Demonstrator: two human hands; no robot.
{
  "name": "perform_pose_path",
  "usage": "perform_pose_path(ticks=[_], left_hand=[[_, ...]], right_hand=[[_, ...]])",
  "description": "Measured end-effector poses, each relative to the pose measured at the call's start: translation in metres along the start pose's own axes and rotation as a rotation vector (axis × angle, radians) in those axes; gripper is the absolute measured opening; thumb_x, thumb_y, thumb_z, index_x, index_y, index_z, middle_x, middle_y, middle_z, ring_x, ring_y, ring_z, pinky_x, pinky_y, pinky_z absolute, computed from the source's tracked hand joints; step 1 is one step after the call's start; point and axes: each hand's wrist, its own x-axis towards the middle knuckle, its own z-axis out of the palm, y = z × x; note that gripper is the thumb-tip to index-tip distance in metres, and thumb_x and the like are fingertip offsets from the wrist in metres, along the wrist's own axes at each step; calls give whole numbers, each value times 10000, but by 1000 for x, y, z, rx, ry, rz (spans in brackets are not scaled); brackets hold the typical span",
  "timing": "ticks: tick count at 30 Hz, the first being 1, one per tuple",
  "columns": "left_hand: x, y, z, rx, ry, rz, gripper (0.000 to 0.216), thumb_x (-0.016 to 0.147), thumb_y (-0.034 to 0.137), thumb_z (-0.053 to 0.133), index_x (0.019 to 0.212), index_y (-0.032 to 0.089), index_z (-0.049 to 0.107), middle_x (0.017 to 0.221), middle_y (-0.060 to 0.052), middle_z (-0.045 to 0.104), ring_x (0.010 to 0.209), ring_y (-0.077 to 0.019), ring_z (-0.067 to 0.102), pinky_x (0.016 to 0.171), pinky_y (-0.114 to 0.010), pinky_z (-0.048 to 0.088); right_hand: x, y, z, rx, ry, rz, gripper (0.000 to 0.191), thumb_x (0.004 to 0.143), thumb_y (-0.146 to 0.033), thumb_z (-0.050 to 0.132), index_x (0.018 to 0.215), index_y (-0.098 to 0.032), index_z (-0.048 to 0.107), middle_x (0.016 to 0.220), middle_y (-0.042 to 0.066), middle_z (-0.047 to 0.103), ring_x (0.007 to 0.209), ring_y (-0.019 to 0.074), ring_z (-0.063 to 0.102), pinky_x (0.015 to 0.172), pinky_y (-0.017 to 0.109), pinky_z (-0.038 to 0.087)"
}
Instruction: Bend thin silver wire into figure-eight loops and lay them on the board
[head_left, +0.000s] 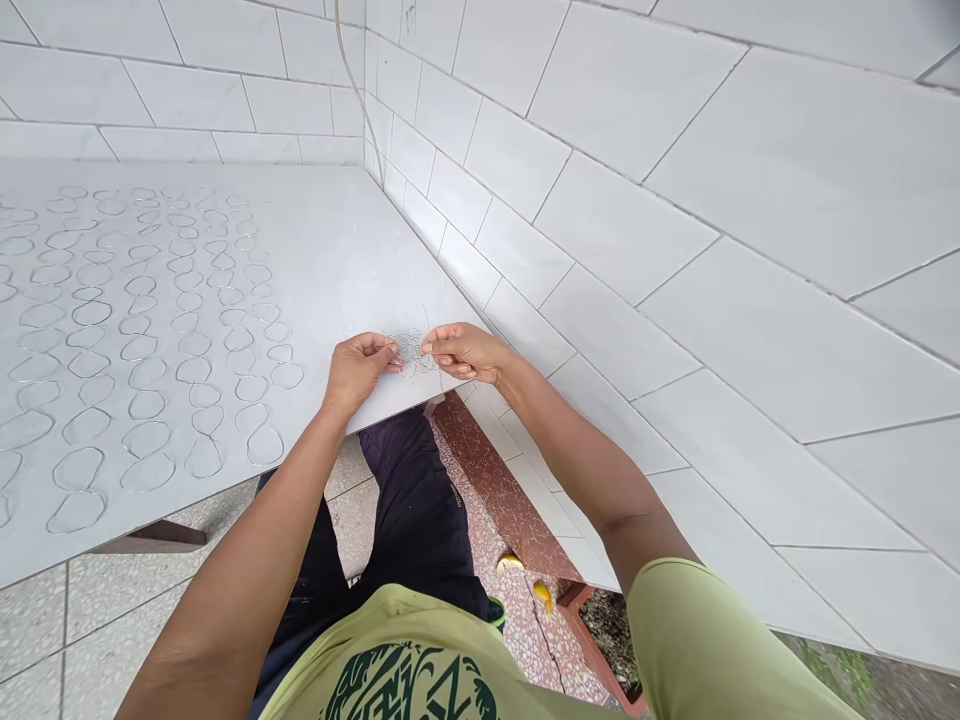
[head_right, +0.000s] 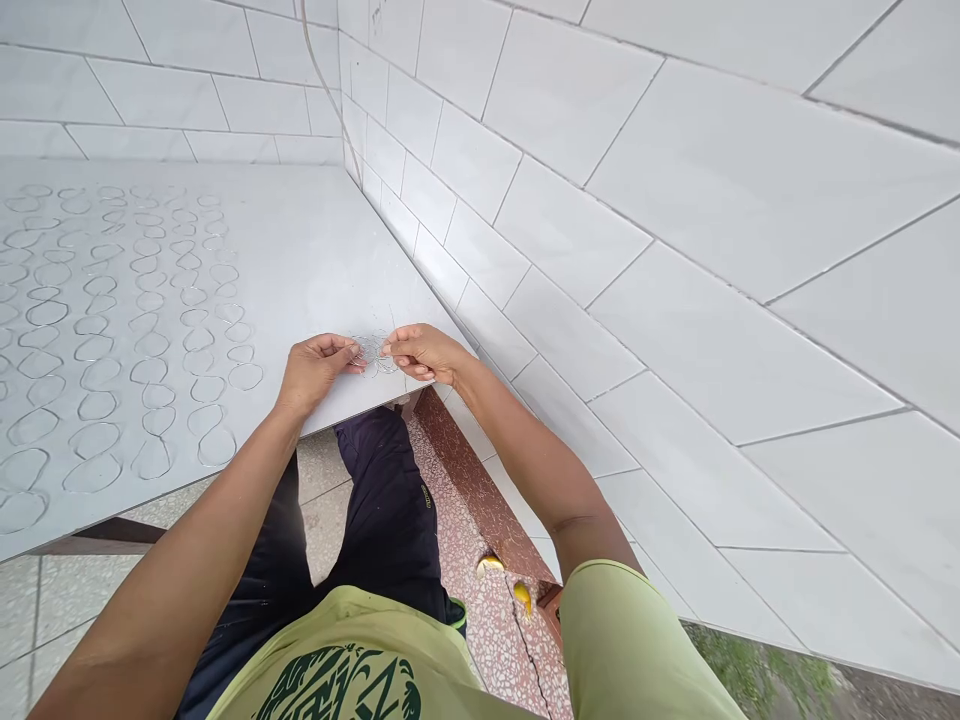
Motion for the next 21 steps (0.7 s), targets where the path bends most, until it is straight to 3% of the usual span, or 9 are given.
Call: perform_pose_path(ticks=[6, 11, 15, 18, 21], left_hand=[[11, -1, 8, 57, 52, -70, 104, 872, 233, 719, 828, 150, 674, 776, -90, 767, 705, -209, 776, 734, -389, 671], [26, 12, 25, 230, 91, -114, 43, 890, 189, 679, 896, 167, 644, 814, -108, 750, 749, -265, 779, 750, -450, 649], [19, 30, 25, 419, 111, -73, 265, 818, 176, 754, 1074, 183, 687, 1074, -155, 750, 1097, -370, 725, 1016, -574, 542], [-2, 41, 18, 634, 135, 57, 386, 845, 173, 713, 1229, 159, 677, 1352, -221, 654, 1340, -407, 584, 1152, -591, 429], [-28, 48, 11, 677, 118, 188, 339, 979, 296, 592, 1269, 136, 666, 1386, -225, 640, 1227, -354, 663, 1062, -528, 522]], right_hand=[[-12, -7, -14, -93, -179, -43, 271, 807, -323, 854, 924, -150, 681, 519, -85, 515, 323, 25, 271, 289, 143, 176], [-24, -13, -20, 40, 37, -233, 286, 817, -352, 844, 925, -151, 671, 553, -89, 504, 349, 30, 302, 306, 158, 175], [-32, -11, -17, 118, 191, -264, 279, 793, -322, 851, 912, -150, 666, 583, -78, 515, 371, 33, 326, 315, 175, 198], [-36, -6, -9, 151, 202, -271, 285, 797, -334, 850, 920, -152, 669, 587, -80, 506, 377, 33, 332, 327, 179, 207], [-38, -1, 5, 159, 159, -284, 301, 803, -365, 849, 919, -162, 659, 581, -88, 499, 370, 33, 336, 332, 180, 207]])
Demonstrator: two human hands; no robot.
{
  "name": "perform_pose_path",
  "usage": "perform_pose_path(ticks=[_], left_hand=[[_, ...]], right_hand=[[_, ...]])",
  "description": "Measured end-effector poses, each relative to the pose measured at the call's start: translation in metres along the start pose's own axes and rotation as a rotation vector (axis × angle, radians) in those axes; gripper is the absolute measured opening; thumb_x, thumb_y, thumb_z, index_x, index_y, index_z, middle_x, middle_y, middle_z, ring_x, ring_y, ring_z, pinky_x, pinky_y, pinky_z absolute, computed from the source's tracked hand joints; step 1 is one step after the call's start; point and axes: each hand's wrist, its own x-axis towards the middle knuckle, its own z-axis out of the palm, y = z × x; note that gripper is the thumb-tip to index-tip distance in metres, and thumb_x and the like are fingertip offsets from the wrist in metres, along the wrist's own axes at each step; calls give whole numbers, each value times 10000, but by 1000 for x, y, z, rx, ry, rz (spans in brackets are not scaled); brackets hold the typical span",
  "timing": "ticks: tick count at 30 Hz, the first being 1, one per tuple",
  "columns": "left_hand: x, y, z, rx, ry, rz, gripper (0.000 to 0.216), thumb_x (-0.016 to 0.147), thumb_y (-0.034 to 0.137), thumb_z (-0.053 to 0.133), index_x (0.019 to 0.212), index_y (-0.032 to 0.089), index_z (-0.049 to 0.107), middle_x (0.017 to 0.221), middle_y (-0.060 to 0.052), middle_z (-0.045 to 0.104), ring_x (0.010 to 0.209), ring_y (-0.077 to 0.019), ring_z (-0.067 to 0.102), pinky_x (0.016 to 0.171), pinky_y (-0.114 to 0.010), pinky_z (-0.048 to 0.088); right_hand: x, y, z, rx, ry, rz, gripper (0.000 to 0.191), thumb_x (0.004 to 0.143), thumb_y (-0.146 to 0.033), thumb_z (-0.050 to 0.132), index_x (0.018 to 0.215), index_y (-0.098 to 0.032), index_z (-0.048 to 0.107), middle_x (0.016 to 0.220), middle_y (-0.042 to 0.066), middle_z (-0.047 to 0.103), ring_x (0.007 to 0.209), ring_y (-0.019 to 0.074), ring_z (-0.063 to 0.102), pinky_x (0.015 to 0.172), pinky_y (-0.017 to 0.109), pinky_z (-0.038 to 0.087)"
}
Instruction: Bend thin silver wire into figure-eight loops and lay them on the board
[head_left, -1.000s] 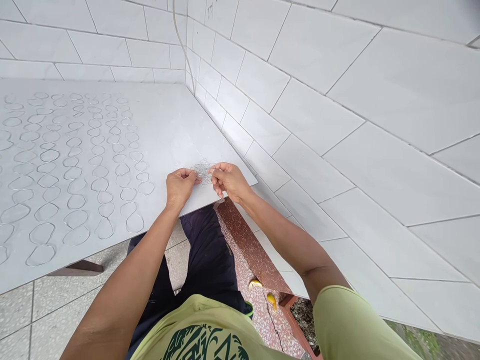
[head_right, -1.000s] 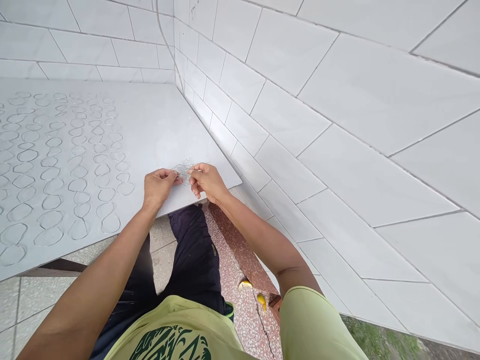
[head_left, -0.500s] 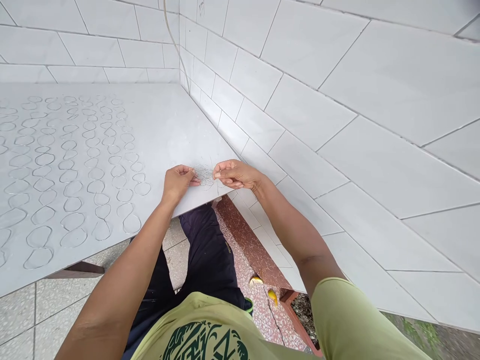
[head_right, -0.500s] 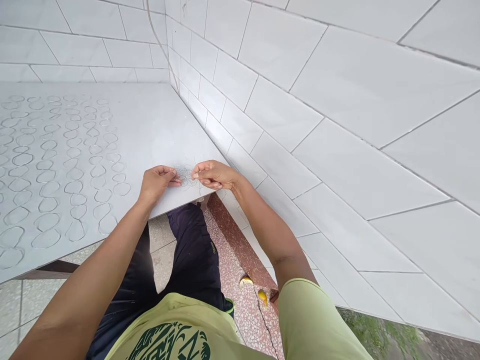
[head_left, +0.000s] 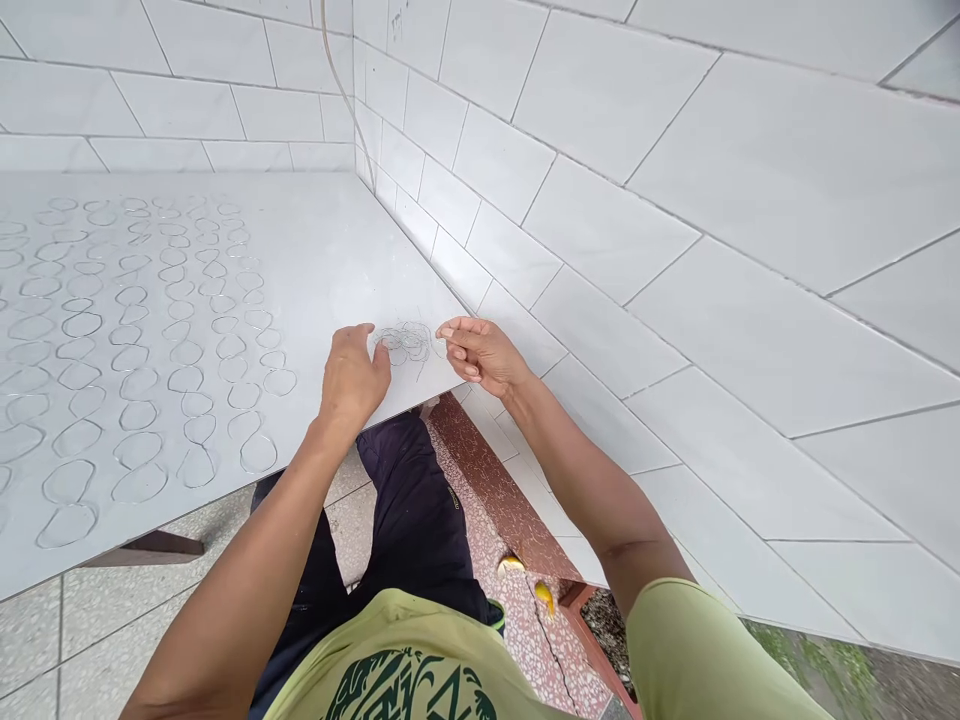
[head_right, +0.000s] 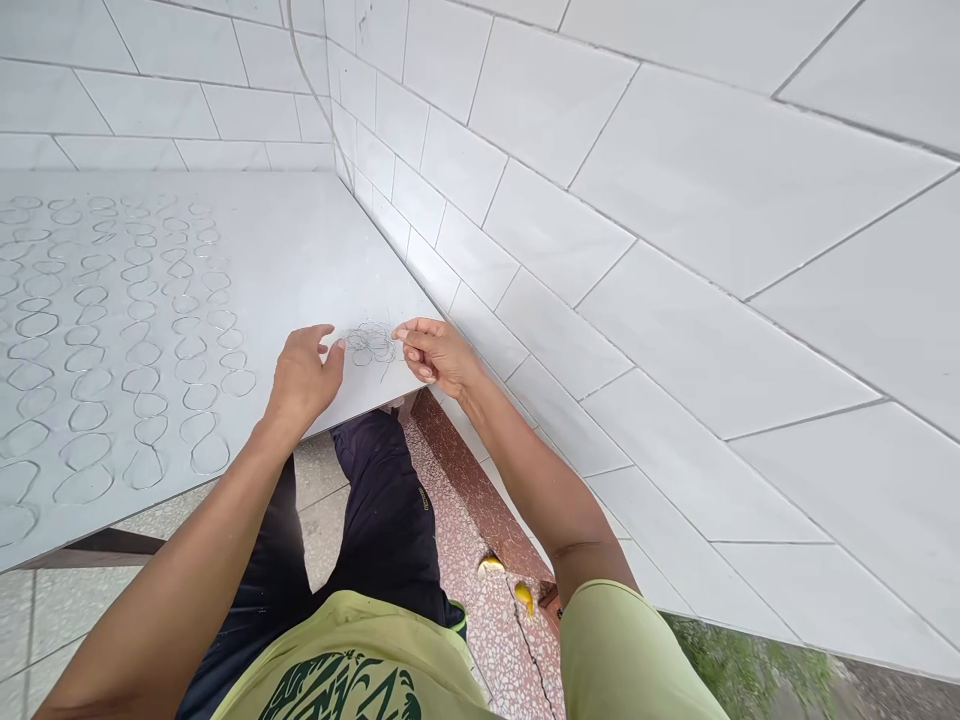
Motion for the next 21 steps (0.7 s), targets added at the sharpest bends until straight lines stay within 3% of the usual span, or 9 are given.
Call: perform_pose_path(ticks=[2, 4, 6, 12, 16, 19, 21], left_hand=[[-15, 3, -9, -235, -83, -39, 394, 1033, 460, 527, 1233, 157, 681, 1247, -182, 721, 1004, -290, 745, 818, -424, 619], [-28, 5, -17, -482, -166, -122, 490, 1008, 586, 550, 1213, 164, 687, 1105, -153, 765, 809, -241, 762, 565, -310, 577], [-37, 5, -25, -623, -176, -176, 504, 957, 594, 643, 1194, 153, 698, 1018, -140, 780, 689, -206, 747, 447, -248, 496], [-55, -6, -37, -673, -69, -202, 262, 922, 367, 721, 998, 119, 760, 936, -124, 793, 621, -168, 725, 420, -222, 482], [-65, -13, -42, -644, 24, -158, 251, 945, 353, 689, 1025, 128, 766, 940, -108, 794, 629, -164, 719, 432, -236, 524], [-70, -14, -49, -624, 47, -142, 256, 961, 366, 677, 1040, 143, 775, 954, -96, 796, 630, -152, 714, 467, -240, 553], [-72, -14, -55, -617, 31, -150, 256, 962, 373, 682, 1031, 147, 780, 944, -90, 794, 630, -150, 713, 478, -241, 561]], right_hand=[[-4, 4, 12, -13, -45, 2, 324, 807, -398, 846, 929, -170, 651, 577, -92, 505, 360, 35, 342, 329, 183, 205], [-7, 7, 25, -45, -90, 20, 346, 813, -429, 839, 946, -176, 644, 570, -94, 515, 349, 39, 349, 323, 184, 202], [-9, 10, 38, -86, -127, 47, 355, 816, -442, 832, 955, -180, 638, 568, -93, 529, 344, 43, 363, 322, 183, 202], [-9, 25, 61, -205, -187, 64, 331, 839, -452, 795, 916, -184, 618, 642, -65, 564, 405, 63, 447, 335, 192, 269], [-17, 30, 70, -556, -154, -158, 237, 968, -396, 646, 1083, -189, 650, 914, 27, 682, 677, 127, 644, 500, 225, 470], [-24, 28, 75, -842, -317, -356, 380, 977, -354, 652, 1328, -215, 604, 1212, 96, 667, 977, 195, 673, 685, 282, 548], [-27, 27, 77, -932, -447, -401, 477, 969, -362, 683, 1408, -230, 554, 1254, 106, 642, 1018, 213, 658, 738, 313, 559]])
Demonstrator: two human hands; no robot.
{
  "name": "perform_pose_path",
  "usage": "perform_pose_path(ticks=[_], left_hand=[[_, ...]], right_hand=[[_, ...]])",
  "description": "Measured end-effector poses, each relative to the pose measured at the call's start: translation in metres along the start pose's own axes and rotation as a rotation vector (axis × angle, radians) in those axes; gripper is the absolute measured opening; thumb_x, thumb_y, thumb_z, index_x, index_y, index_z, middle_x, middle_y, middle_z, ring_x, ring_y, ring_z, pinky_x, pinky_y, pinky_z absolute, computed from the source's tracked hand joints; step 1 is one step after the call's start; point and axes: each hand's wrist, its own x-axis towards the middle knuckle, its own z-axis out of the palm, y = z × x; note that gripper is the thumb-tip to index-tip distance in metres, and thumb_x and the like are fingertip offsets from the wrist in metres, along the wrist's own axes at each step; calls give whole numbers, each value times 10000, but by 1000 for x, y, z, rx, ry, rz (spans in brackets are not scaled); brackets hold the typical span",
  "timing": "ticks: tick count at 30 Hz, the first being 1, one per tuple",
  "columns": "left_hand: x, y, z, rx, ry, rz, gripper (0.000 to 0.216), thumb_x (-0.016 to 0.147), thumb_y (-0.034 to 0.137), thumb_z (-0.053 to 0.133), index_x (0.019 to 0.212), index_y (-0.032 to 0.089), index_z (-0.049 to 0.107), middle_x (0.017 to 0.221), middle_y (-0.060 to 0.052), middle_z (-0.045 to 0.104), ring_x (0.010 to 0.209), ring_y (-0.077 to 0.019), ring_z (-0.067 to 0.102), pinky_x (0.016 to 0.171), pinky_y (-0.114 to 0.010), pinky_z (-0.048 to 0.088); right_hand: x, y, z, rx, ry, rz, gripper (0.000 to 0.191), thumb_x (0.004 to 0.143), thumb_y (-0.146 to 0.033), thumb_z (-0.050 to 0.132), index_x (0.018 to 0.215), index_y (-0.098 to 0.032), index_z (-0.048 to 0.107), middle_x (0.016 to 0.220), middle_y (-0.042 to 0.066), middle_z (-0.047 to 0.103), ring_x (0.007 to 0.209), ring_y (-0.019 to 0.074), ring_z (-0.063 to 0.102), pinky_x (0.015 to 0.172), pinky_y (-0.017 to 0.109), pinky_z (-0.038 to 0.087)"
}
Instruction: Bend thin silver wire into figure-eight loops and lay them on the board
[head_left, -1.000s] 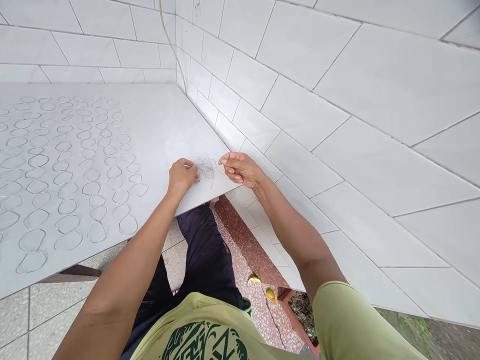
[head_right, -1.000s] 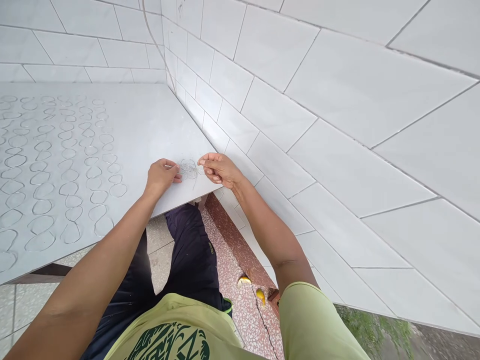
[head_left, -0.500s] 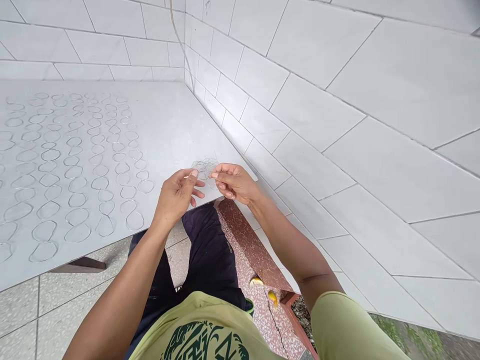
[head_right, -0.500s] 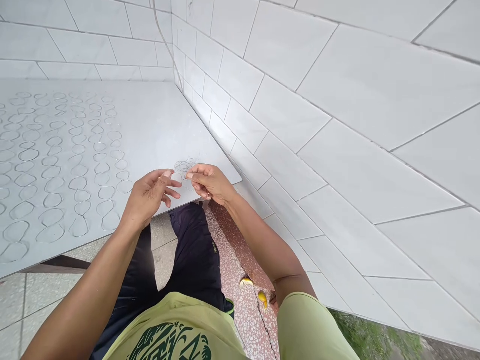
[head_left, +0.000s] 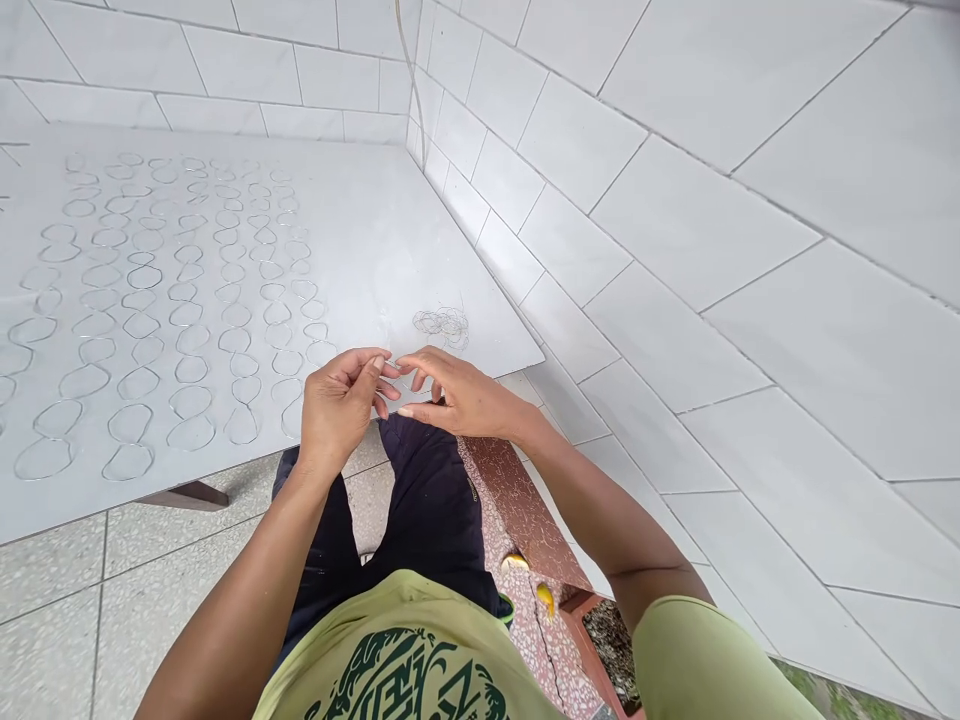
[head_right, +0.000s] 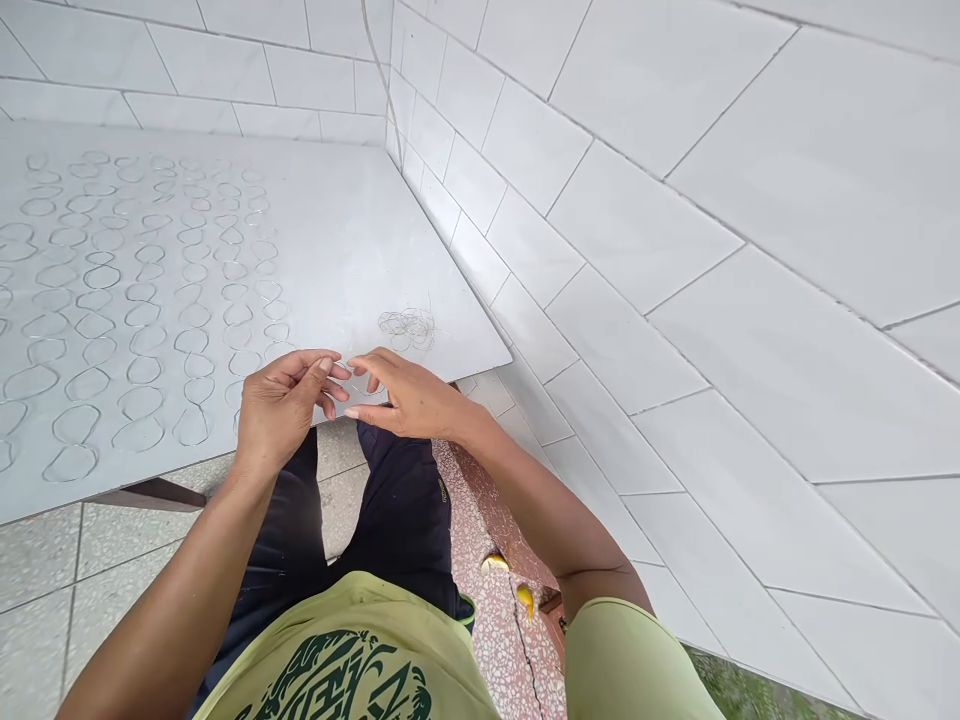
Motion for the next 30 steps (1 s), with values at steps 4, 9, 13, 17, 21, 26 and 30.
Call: perform_pose_path(ticks=[4, 9, 13, 17, 21, 26, 30], left_hand=[[-2, 4, -11, 22, -44, -40, 252, 960, 373, 692, 1022, 147, 784, 946, -94, 791, 630, -157, 713, 478, -253, 565], [-4, 4, -18, 18, -46, -56, 247, 955, 370, 701, 1017, 146, 784, 953, -99, 790, 623, -154, 707, 484, -261, 565], [-7, 4, -16, 19, -2, -30, 270, 961, 400, 696, 1023, 150, 778, 918, -87, 782, 610, -152, 705, 475, -255, 564], [-12, 4, -11, 16, 47, -6, 284, 973, 420, 683, 1026, 155, 772, 921, -76, 777, 616, -149, 712, 477, -244, 562], [-18, 3, -9, 3, 83, 26, 314, 984, 451, 664, 1051, 163, 766, 955, -80, 776, 670, -159, 723, 501, -248, 577], [-24, 5, -8, -19, 172, 43, 364, 986, 504, 649, 1086, 172, 758, 1004, -90, 783, 722, -166, 732, 536, -252, 592], [-39, 4, -9, -54, 207, 3, 369, 994, 506, 641, 1123, 177, 747, 1083, -102, 787, 780, -186, 756, 571, -275, 616]], right_hand=[[2, -1, 2, -56, -49, -22, 334, 1030, -338, 616, 1345, -233, 590, 1107, 67, 678, 935, 201, 667, 823, 348, 549], [7, 1, 6, -76, -68, -35, 274, 1032, -327, 621, 1285, -223, 623, 1084, 68, 712, 971, 212, 690, 837, 338, 537], [10, 0, 7, -99, -63, -54, 233, 1046, -301, 585, 1253, -214, 647, 1062, 70, 737, 993, 215, 693, 880, 346, 525], [10, -3, 6, -31, -72, -22, 302, 1028, -321, 621, 1310, -212, 626, 1125, 77, 741, 994, 211, 705, 844, 339, 543], [7, -4, 5, 94, 7, 25, 577, 966, -439, 716, 1465, -232, 513, 1341, 123, 682, 1076, 229, 704, 796, 339, 575], [2, -3, 16, 388, 187, 291, 390, 1008, -546, 610, 1177, -196, 635, 1004, 82, 763, 730, 169, 724, 566, 270, 535], [3, -4, 26, 647, 175, 385, 387, 971, -567, 651, 977, -180, 634, 744, 31, 721, 512, 147, 662, 422, 241, 455]])
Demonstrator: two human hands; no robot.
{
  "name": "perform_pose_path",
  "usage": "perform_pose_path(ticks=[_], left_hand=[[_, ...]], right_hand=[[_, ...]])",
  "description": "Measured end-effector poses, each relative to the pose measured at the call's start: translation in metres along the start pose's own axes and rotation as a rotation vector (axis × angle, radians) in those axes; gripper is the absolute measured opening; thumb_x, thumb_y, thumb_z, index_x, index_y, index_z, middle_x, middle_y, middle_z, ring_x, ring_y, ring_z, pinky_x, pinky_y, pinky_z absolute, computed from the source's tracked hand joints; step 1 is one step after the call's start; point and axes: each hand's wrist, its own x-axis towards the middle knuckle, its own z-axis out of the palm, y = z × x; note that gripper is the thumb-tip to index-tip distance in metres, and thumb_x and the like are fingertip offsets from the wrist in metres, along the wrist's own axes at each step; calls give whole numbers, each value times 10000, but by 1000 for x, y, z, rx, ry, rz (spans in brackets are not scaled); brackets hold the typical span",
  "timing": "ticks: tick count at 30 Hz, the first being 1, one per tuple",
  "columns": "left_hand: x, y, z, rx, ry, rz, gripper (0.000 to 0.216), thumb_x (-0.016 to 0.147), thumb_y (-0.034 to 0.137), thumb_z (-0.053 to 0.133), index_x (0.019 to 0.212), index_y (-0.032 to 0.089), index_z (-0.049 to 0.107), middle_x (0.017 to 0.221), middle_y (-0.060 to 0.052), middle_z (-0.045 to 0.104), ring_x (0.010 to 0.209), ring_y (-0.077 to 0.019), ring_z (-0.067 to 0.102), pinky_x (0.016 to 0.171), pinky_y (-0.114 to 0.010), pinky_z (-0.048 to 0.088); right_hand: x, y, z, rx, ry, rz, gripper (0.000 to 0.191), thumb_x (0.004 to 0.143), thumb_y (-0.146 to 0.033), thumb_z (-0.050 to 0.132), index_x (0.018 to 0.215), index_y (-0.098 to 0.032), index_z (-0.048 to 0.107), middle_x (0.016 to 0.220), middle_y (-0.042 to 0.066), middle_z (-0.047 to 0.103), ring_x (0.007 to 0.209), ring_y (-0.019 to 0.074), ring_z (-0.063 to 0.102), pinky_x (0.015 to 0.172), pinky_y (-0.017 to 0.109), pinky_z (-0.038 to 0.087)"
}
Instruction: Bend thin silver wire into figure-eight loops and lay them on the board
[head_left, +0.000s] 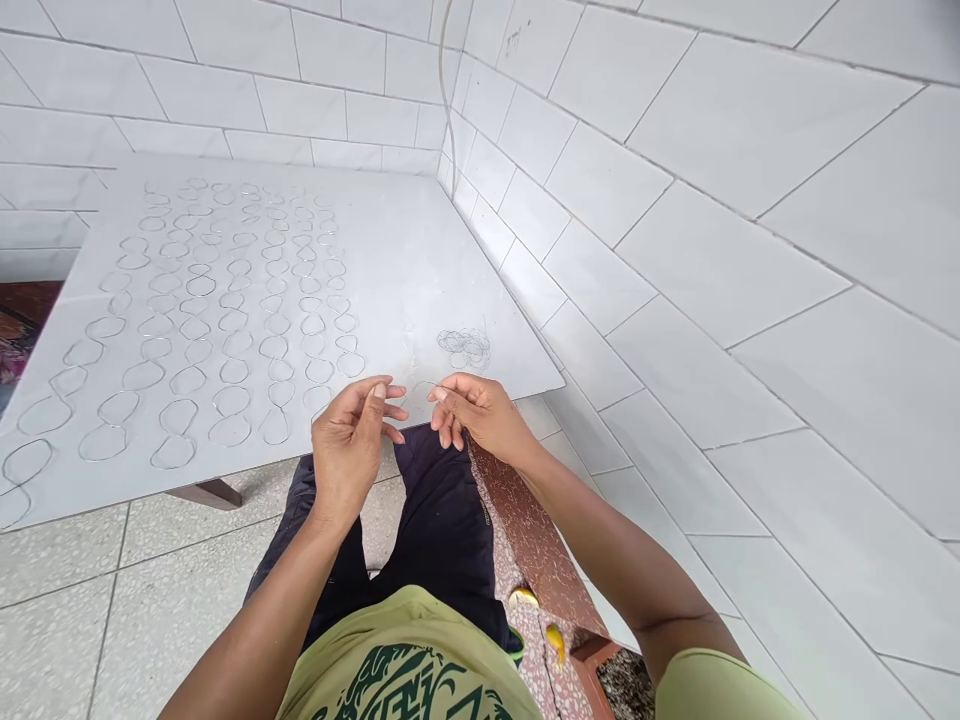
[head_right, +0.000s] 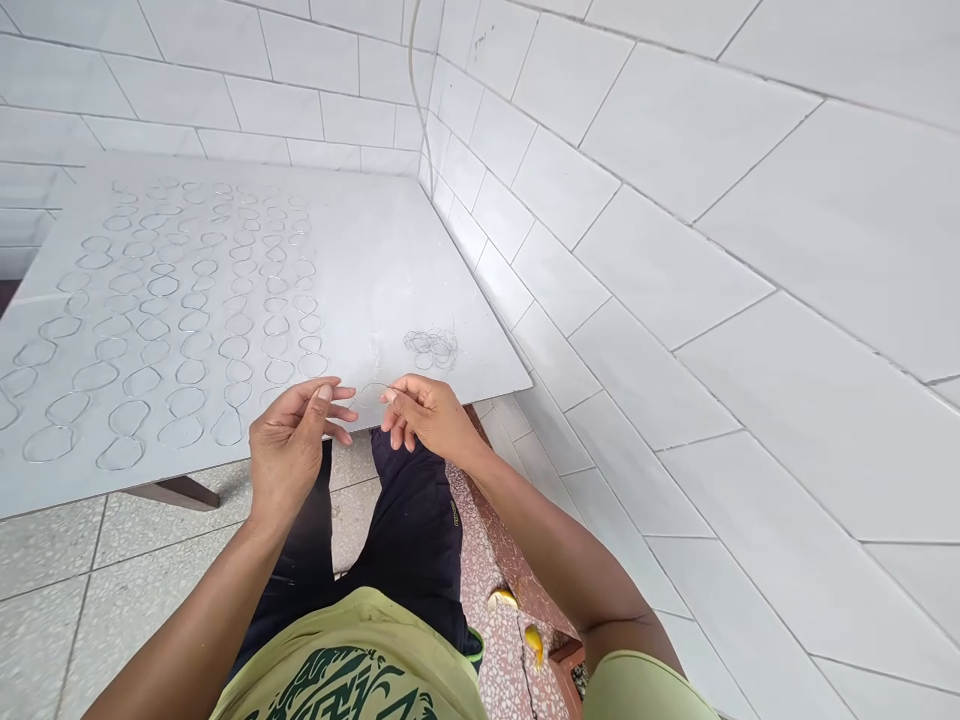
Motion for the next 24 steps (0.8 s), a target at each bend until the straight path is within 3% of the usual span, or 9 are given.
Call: perform_pose_path(ticks=[5, 9, 12, 16, 20, 24], left_hand=[[-32, -12, -10, 30, -15, -155, 342, 981, 491, 667, 1085, 180, 764, 1066, -98, 800, 784, -200, 765, 608, -308, 646], [-51, -25, -15, -24, -31, -300, 350, 916, 503, 744, 998, 164, 774, 994, -101, 803, 747, -207, 759, 555, -302, 630], [-57, -32, -15, -144, 8, -371, 364, 880, 510, 782, 968, 157, 759, 977, -105, 804, 755, -219, 768, 557, -307, 627], [-58, -40, -12, -363, 66, -430, 378, 868, 493, 806, 1015, 148, 754, 1052, -129, 810, 829, -218, 782, 677, -324, 640], [-60, -47, -14, -436, 95, -460, 426, 848, 475, 834, 1119, 156, 753, 1184, -150, 792, 991, -244, 787, 870, -384, 635], [-60, -54, -19, -450, 82, -489, 451, 828, 472, 853, 1124, 149, 744, 1186, -156, 790, 984, -252, 787, 890, -416, 631]], right_hand=[[2, -6, 0, -64, 43, 8, 344, 944, -514, 704, 907, -174, 666, 722, 22, 708, 501, 121, 632, 414, 216, 423], [10, -9, 2, -194, -49, 35, 303, 948, -475, 696, 881, -180, 681, 718, 13, 699, 490, 101, 589, 415, 204, 399], [25, -9, 9, -289, -101, -28, 274, 967, -439, 660, 858, -188, 678, 713, -1, 687, 487, 92, 564, 442, 208, 398], [56, -5, 22, -470, -180, -161, 248, 995, -351, 594, 820, -188, 660, 703, -17, 673, 525, 89, 573, 532, 218, 422], [87, 2, 32, -567, -259, -207, 231, 1005, -297, 553, 828, -184, 649, 721, -21, 663, 525, 86, 555, 551, 228, 411], [103, 4, 39, -606, -293, -196, 228, 1007, -276, 538, 835, -179, 652, 733, -16, 650, 556, 93, 532, 579, 241, 404]])
